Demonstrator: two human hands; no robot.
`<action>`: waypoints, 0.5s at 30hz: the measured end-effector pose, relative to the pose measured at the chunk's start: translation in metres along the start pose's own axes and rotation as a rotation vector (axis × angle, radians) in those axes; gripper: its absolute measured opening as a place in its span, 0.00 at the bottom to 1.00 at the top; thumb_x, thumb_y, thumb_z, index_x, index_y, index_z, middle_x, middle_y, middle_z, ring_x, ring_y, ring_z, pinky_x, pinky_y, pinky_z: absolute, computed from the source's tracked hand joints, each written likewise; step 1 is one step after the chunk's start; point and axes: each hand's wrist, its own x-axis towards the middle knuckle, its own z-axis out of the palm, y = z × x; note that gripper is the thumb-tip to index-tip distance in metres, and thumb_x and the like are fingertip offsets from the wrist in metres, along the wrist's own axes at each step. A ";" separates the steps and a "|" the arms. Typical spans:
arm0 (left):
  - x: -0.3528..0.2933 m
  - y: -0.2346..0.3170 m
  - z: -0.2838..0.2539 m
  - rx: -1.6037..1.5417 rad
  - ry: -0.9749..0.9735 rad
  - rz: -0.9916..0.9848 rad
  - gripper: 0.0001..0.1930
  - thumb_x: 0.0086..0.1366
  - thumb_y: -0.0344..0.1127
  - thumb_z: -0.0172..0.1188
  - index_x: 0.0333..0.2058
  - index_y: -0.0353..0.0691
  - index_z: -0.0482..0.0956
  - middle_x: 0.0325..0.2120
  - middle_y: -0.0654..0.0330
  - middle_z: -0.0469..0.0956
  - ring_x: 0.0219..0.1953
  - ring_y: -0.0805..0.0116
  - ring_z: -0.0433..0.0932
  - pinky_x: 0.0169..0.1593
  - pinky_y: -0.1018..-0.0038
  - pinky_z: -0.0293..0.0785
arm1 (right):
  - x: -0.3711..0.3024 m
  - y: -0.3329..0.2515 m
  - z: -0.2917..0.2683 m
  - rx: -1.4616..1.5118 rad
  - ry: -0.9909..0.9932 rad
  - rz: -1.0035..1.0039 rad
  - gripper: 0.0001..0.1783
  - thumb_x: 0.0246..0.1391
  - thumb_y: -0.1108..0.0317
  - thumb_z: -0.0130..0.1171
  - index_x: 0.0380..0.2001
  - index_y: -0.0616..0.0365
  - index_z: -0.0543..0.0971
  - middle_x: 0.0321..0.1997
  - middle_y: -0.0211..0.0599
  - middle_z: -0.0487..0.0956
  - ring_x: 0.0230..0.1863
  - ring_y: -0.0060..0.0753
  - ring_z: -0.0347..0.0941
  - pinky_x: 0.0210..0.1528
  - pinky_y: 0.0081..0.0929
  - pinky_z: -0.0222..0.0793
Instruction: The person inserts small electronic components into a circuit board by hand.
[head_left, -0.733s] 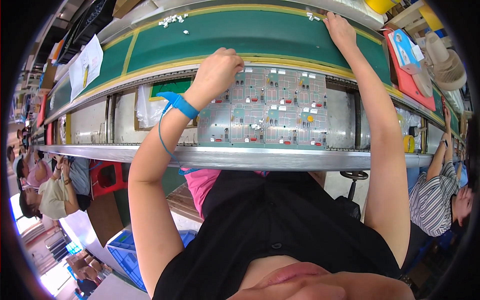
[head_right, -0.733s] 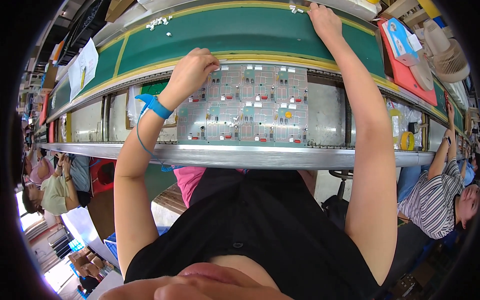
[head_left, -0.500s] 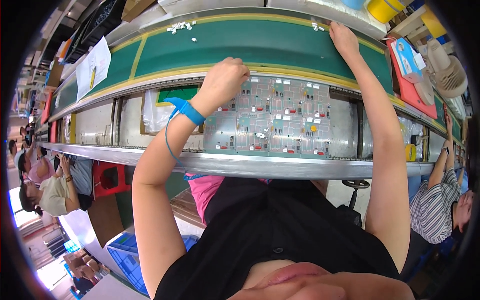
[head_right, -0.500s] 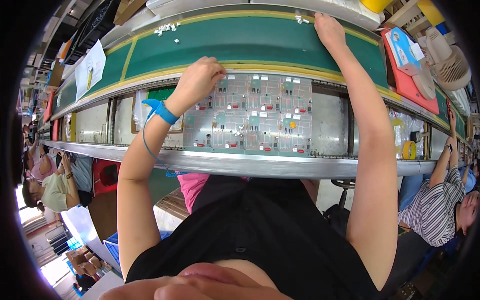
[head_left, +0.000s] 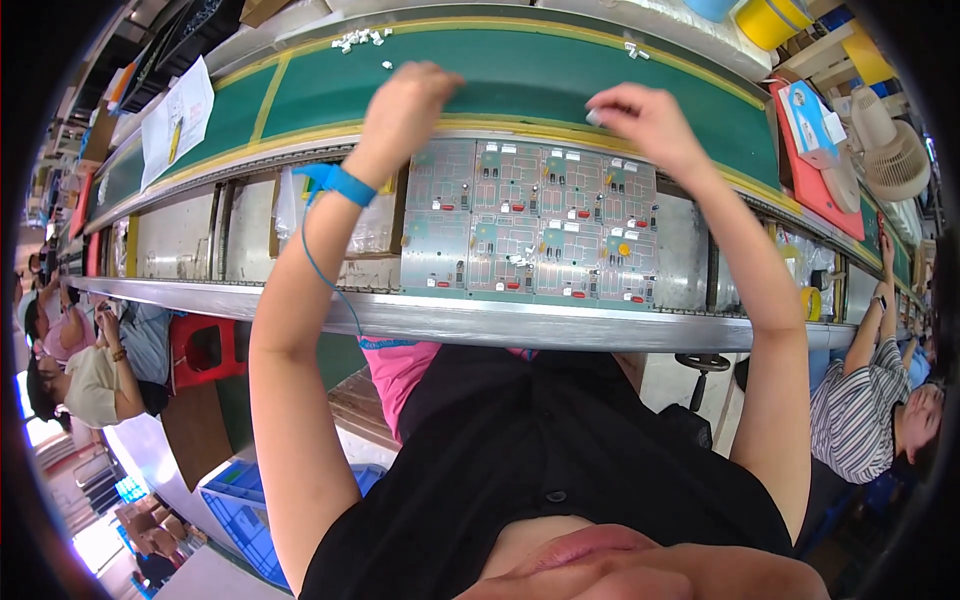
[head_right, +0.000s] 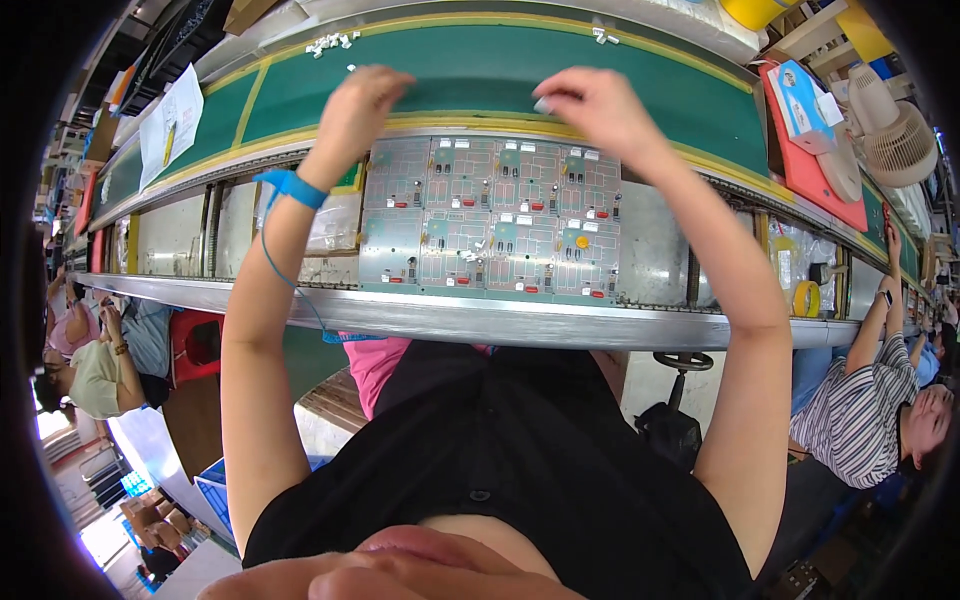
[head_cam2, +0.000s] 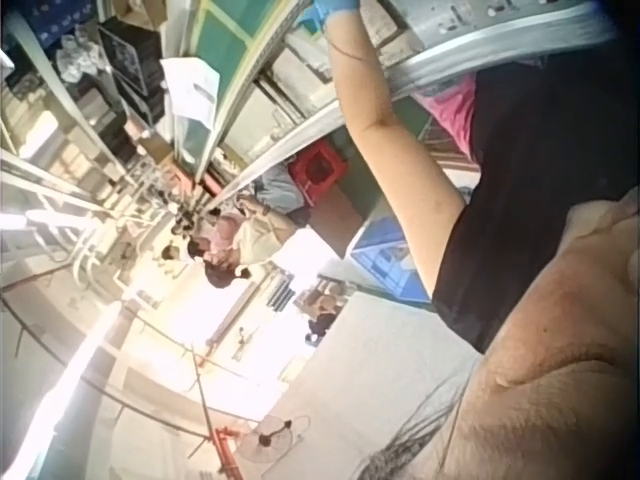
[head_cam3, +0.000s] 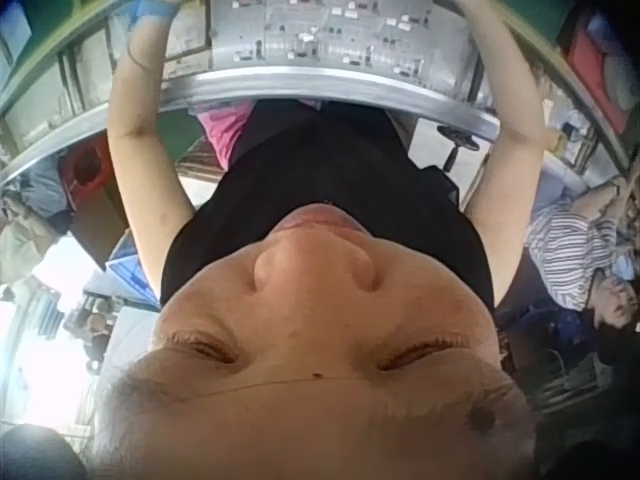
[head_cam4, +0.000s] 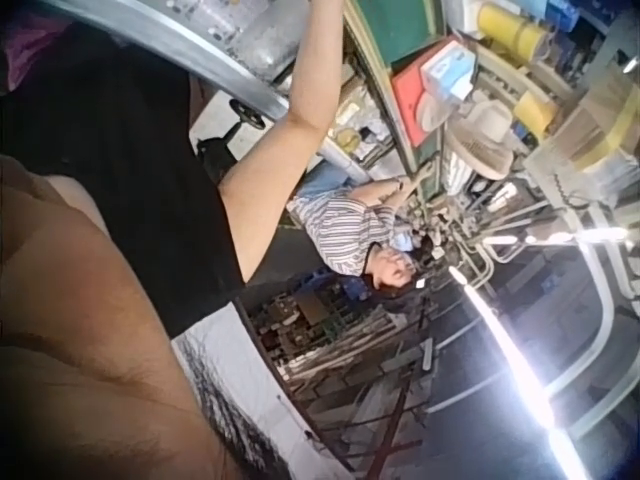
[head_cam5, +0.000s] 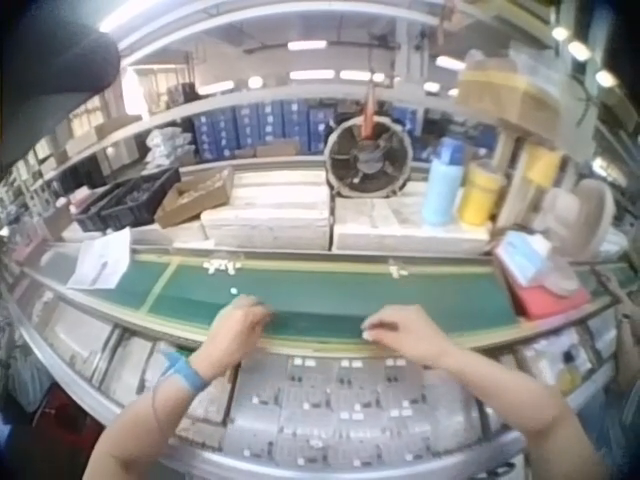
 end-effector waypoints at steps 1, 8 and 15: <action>0.003 -0.015 0.002 0.111 0.051 0.015 0.13 0.51 0.22 0.51 0.36 0.38 0.78 0.33 0.55 0.75 0.39 0.56 0.72 0.42 0.65 0.72 | -0.012 -0.017 0.015 0.062 -0.034 0.025 0.10 0.49 0.71 0.58 0.36 0.61 0.78 0.31 0.30 0.77 0.32 0.18 0.70 0.36 0.17 0.66; 0.005 -0.073 0.010 0.424 -0.076 0.015 0.07 0.50 0.22 0.51 0.29 0.34 0.76 0.33 0.53 0.72 0.42 0.56 0.71 0.43 0.67 0.74 | -0.051 -0.063 0.086 -0.235 -0.125 -0.349 0.07 0.47 0.71 0.57 0.32 0.58 0.76 0.32 0.36 0.76 0.37 0.37 0.72 0.38 0.30 0.70; 0.005 -0.095 0.015 0.437 -0.072 0.015 0.04 0.50 0.23 0.51 0.25 0.34 0.75 0.30 0.52 0.73 0.38 0.55 0.74 0.41 0.65 0.74 | -0.053 -0.068 0.103 -0.395 -0.106 -0.357 0.08 0.44 0.72 0.56 0.32 0.58 0.76 0.31 0.35 0.75 0.38 0.37 0.71 0.38 0.31 0.70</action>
